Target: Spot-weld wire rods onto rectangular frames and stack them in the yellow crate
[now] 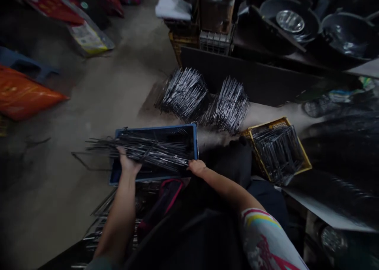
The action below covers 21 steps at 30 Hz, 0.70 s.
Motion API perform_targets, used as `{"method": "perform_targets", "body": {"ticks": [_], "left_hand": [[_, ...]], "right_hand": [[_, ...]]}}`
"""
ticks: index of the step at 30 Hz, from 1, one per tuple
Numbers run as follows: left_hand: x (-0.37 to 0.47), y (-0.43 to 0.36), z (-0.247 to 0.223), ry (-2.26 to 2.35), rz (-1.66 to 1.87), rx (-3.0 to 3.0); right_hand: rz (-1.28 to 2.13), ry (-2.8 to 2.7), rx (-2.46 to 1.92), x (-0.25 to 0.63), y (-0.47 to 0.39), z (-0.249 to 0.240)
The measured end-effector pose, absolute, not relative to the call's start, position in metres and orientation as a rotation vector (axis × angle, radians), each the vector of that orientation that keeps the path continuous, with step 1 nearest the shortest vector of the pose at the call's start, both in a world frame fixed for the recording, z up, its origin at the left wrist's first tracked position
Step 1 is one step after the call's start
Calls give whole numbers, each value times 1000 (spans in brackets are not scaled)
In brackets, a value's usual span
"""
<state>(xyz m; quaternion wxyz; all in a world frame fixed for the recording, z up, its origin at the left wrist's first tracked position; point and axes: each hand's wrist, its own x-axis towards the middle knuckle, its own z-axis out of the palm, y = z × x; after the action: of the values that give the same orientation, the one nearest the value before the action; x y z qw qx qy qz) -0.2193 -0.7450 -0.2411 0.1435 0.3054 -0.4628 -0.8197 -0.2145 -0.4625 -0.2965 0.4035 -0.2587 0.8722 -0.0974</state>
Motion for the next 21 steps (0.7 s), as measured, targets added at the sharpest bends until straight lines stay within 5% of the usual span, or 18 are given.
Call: {"method": "perform_targets", "body": {"ticks": [21], "left_hand": [[-237, -747, -270, -1469, -2257, 1209]], "right_hand": [[-156, 2200, -650, -225, -468, -299]]}}
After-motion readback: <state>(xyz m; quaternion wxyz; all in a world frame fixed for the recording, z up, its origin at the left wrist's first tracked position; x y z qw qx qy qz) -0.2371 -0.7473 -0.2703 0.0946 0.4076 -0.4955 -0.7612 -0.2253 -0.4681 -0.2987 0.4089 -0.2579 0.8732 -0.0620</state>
